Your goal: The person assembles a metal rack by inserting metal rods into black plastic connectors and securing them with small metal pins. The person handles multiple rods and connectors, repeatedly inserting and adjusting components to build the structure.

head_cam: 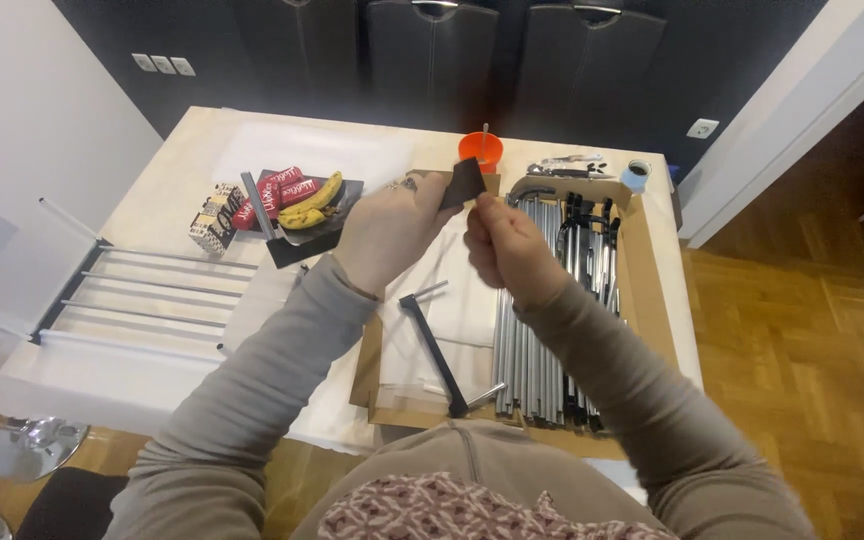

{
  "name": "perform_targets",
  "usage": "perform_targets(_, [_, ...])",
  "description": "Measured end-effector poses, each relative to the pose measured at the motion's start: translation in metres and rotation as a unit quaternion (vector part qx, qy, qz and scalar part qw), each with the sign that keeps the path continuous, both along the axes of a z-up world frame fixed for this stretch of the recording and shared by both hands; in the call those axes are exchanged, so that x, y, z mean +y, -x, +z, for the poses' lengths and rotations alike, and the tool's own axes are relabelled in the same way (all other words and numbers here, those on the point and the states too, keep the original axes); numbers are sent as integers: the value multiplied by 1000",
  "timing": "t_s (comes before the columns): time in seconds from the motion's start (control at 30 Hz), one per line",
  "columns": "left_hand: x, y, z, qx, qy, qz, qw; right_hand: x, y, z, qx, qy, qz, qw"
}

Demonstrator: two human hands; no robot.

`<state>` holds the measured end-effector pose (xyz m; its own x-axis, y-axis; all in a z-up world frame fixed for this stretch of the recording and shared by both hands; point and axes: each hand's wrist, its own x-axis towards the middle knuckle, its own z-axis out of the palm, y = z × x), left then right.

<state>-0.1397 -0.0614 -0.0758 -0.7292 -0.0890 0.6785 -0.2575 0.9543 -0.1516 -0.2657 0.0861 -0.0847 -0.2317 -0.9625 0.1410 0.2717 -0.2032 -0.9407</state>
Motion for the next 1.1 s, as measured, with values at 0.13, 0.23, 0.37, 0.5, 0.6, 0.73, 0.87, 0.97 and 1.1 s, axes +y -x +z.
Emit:
perform_targets(0.13, [6,14,18,28,3,65,997,-21,36,6,256,16,-119,959])
perform_targets(0.23, [6,36,25,66,37,107,991,-39,65,10,464,8,-261,846])
perform_targets(0.37, [3,50,39,108,78,117,984,-31,62,34,644,-13,-398,654])
perform_targets(0.5, [4,49,41,125,116,125,977,-17,55,48,538,27,-360,762])
perform_targets(0.6, [4,42,40,129,54,77,987,-8,57,57,-55,8,77,995])
perform_targets(0.73, [2,43,41,111,50,91,988,-12,53,54,-105,39,140,984])
perform_targets(0.87, [-2,45,37,37,20,108,993,-22,51,45,105,-28,-34,994])
perform_targets(0.97, [-3,61,25,6,-50,123,991,-48,103,-6,516,-37,-290,805])
perform_targets(1.1, [-9,82,25,-13,-155,84,984,-26,80,23,769,-60,-388,505])
